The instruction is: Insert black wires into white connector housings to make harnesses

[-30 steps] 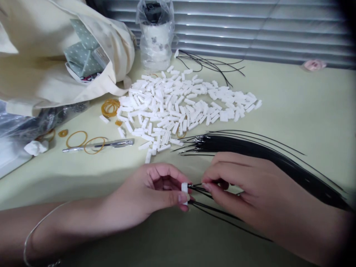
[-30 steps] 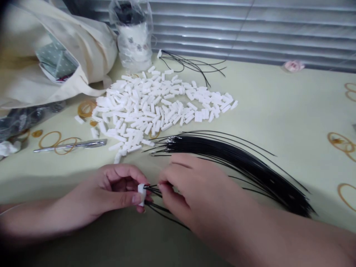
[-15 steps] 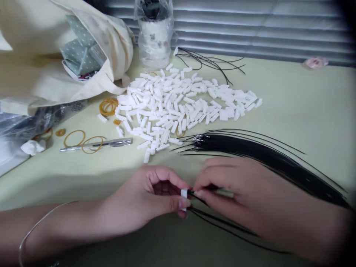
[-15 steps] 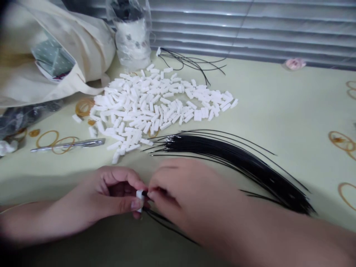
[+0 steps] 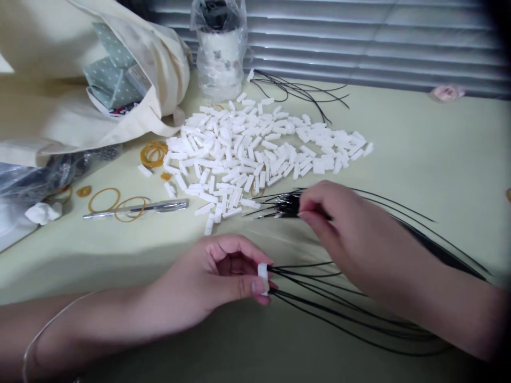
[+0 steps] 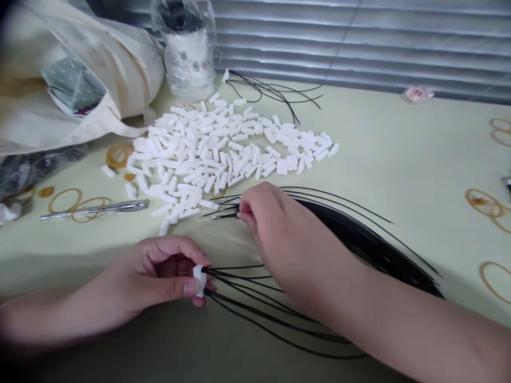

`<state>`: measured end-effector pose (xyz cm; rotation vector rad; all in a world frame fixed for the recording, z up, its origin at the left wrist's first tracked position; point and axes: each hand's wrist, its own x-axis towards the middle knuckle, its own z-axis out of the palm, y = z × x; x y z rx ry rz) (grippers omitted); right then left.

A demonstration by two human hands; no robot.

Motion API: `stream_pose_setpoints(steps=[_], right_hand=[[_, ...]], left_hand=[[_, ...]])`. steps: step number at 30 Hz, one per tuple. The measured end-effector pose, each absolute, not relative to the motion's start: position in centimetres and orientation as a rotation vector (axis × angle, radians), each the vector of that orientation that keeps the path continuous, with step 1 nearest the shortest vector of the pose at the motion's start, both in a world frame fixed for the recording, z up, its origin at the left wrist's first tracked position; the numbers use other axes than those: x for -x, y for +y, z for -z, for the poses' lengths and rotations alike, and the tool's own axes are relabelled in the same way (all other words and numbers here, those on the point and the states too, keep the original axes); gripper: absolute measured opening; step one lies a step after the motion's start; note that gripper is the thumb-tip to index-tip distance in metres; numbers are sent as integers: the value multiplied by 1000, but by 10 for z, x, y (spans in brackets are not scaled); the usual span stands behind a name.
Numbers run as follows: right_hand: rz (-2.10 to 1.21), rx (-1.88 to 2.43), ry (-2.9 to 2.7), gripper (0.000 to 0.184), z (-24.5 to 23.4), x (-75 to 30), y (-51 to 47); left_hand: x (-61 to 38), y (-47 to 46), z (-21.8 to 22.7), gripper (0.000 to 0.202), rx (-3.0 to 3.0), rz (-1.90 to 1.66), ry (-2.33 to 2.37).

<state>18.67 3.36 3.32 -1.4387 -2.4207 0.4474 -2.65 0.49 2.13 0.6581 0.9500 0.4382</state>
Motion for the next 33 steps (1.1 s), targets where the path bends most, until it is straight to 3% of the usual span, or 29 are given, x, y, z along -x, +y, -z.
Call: stream_pose_setpoints(steps=[6,33], right_hand=[[-484,1205,-2539,16,-48,-187,10],[-388,1206,-2533,14,-38,-178,-4]], left_hand=[[27,7,-25,16,-651,-436,967],[26,7,-23,19,-643,-474,952]])
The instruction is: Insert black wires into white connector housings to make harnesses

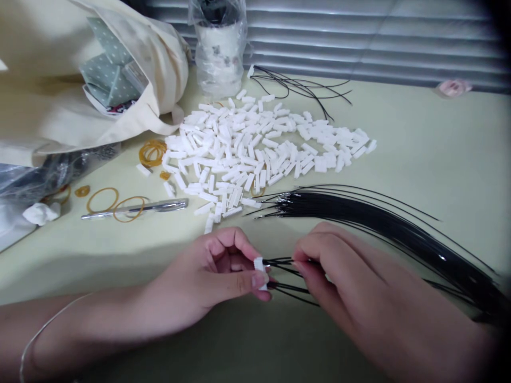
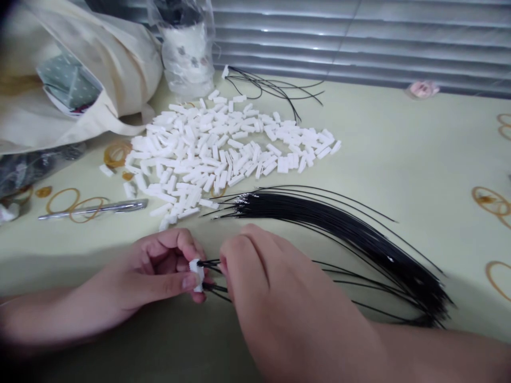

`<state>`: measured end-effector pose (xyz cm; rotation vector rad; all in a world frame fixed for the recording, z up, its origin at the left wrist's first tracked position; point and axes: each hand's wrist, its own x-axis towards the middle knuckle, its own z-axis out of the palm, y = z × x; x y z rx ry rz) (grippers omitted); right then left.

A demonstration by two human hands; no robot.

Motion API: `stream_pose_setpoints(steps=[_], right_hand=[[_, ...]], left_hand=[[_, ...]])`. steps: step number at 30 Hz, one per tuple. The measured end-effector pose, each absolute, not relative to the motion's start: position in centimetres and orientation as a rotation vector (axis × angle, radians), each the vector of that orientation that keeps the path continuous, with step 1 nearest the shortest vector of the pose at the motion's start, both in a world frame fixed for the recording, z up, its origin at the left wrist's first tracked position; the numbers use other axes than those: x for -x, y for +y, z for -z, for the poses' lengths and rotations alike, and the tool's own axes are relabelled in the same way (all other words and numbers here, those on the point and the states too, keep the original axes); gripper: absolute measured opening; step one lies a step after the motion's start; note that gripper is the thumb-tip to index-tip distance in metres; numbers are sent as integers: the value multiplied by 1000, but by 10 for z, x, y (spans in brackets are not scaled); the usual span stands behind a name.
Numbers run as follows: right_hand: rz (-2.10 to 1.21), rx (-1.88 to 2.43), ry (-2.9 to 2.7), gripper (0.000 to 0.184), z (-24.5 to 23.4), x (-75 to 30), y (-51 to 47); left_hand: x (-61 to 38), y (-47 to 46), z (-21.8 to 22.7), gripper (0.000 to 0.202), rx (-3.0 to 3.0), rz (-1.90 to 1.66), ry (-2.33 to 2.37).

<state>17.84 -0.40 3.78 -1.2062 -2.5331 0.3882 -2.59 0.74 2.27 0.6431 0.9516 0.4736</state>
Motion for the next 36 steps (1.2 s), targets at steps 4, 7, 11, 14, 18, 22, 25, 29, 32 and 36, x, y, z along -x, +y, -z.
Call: stream_pose_setpoints(steps=[4,7,11,14,18,22,25,29,32,36], right_hand=[[-415,1215,-2530,15,-39,-178,-4],[-426,1215,-2530,16,-40,-177,-4],[-418,1178,-2546,14,-37,-175,-6],[-452,1193,-2525,15,-33,-172,-7],[-442,1186,-2511,18,-30,-166,-11],[-457,1201,-2503,19,-32,-163,-13],[-578,1167,-2551,19,-38,-171,0],[-580,1278,-2519,18,-37,-192,34],[-476,1384,-2526,15,-25,-204,54],[-459,1313,-2611,17,-13,-207,64]], left_hand=[[27,8,-22,20,-643,-471,949],[26,8,-23,20,-637,-466,961],[26,8,-23,20,-641,-450,972],[26,7,-23,20,-638,-431,971],[27,5,-22,18,-655,-420,964],[28,4,-21,18,-639,-417,953],[27,5,-23,19,-639,-416,963],[27,8,-26,19,-658,-413,1005],[26,9,-27,21,-666,-415,1002],[25,9,-26,23,-665,-420,996]])
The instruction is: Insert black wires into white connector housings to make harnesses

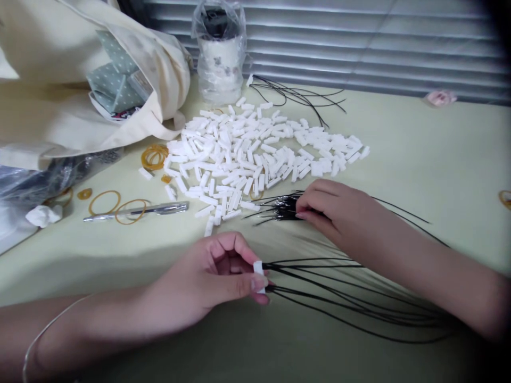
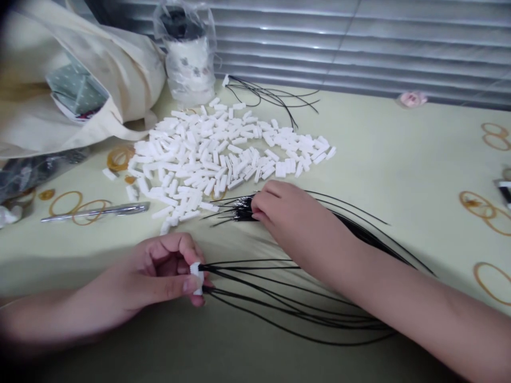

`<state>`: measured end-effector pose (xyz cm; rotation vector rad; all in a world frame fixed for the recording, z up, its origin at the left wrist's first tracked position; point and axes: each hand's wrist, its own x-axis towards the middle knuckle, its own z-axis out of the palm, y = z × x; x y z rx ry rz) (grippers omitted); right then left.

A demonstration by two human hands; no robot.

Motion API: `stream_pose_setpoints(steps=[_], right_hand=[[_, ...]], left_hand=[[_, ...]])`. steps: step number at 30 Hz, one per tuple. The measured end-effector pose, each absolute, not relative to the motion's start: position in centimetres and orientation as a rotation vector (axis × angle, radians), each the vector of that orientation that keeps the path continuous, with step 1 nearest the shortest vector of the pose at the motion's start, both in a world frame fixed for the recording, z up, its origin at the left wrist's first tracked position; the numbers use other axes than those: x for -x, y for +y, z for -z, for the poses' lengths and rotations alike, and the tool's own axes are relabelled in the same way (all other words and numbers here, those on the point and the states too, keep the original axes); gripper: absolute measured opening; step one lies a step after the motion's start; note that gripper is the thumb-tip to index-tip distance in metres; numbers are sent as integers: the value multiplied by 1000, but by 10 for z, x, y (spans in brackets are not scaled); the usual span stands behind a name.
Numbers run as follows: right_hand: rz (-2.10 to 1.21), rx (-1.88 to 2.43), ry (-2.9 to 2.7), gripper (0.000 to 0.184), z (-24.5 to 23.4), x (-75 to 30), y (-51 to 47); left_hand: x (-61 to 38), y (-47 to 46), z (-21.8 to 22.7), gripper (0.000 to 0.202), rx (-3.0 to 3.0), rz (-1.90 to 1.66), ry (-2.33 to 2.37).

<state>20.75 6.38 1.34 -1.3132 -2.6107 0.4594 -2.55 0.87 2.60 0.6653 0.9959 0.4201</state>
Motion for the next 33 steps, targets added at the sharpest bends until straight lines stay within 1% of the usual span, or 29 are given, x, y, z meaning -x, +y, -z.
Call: stream_pose_setpoints(steps=[3,6,8,10,12,16,22,28,30,33], right_hand=[[-408,1350,-2550,14,-21,-205,58],[-425,1414,-2438,15,-39,-199,41],[-518,1308,-2434,17,-50,-194,26],[-588,1100,-2529,19,-54,-189,14],[-564,991,-2627,21,-52,-185,7],[-456,1032,-2697,24,-44,-182,7],[-359,983,-2763,28,-42,-184,6],[-125,815,-2811,29,-43,-181,5],[-138,817,-2806,28,-41,-178,5],[-263,916,-2763,24,-36,-174,0]], left_hand=[[26,8,-25,19,-636,-447,992],[26,8,-23,17,-578,-540,964],[26,8,-21,16,-552,-608,934],[26,7,-20,14,-552,-631,917],[26,7,-19,13,-574,-625,920],[26,6,-20,13,-597,-605,943],[26,7,-19,15,-588,-589,938],[27,5,-19,16,-606,-578,933],[27,5,-19,15,-615,-575,937],[27,5,-18,15,-613,-568,939]])
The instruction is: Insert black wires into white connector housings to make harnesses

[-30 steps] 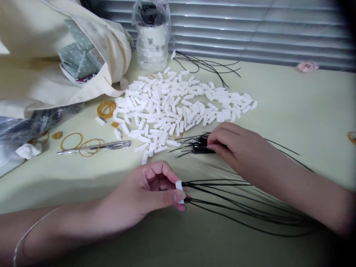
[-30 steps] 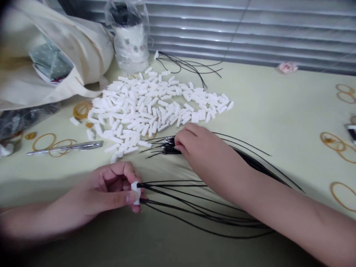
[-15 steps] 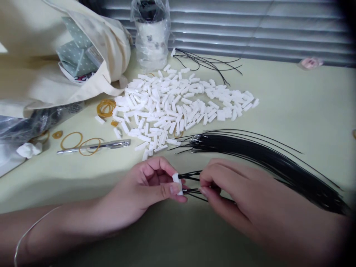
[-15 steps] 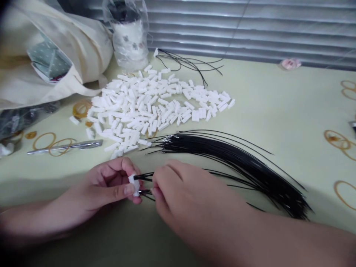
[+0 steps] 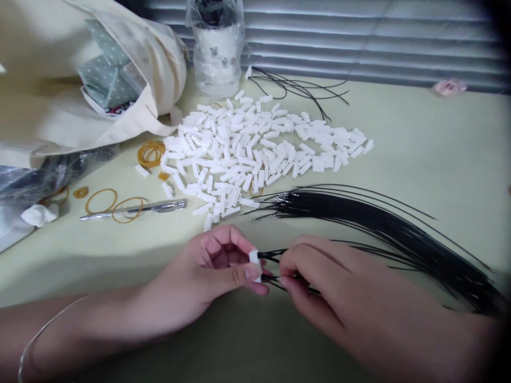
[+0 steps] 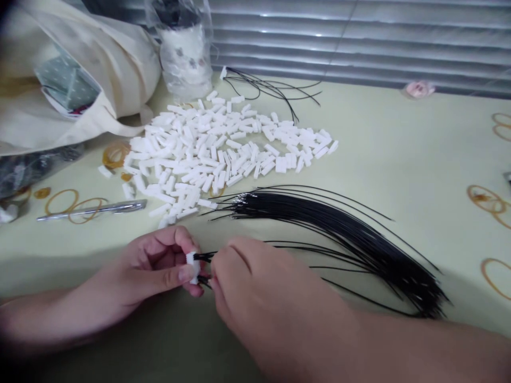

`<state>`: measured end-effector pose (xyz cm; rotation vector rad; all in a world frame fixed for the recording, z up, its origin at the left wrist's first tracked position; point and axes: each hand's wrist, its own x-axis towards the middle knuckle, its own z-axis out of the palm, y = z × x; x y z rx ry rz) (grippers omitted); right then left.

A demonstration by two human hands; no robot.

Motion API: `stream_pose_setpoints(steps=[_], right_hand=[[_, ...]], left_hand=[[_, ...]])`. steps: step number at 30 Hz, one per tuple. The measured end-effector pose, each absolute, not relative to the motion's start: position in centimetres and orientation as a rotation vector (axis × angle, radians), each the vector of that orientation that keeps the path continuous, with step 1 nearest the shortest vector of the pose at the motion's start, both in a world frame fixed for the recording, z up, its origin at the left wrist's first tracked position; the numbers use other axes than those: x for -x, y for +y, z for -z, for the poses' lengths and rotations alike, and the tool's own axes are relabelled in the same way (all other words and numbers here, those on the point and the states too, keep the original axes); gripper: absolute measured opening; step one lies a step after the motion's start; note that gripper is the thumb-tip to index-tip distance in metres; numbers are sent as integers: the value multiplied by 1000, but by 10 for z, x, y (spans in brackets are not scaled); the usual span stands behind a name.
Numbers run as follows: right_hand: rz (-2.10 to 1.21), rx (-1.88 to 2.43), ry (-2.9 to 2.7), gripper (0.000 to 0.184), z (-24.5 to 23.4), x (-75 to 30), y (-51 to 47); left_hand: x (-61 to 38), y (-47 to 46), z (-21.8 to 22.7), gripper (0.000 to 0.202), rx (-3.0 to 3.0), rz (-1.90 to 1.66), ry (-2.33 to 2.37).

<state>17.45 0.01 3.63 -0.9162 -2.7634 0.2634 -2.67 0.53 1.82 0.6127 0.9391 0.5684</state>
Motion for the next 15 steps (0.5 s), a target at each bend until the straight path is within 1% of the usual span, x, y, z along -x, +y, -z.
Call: stream_pose_setpoints(steps=[5,8,10,12,15], right_hand=[[-572,1081,-2728,22,-37,-174,-3],[-728,1088,-2636,16,-44,-180,13],[-687,1180,-2547,14,-44,-187,30],[-533,1299,-2480,9,-39,-194,45],[-522,1339,-2555,10,-26,-200,57]], left_hand=[[27,5,-20,16,-620,-547,930],[27,5,-21,15,-642,-543,942],[26,5,-22,14,-664,-530,952],[26,6,-22,15,-672,-509,965],[26,7,-23,16,-644,-504,972]])
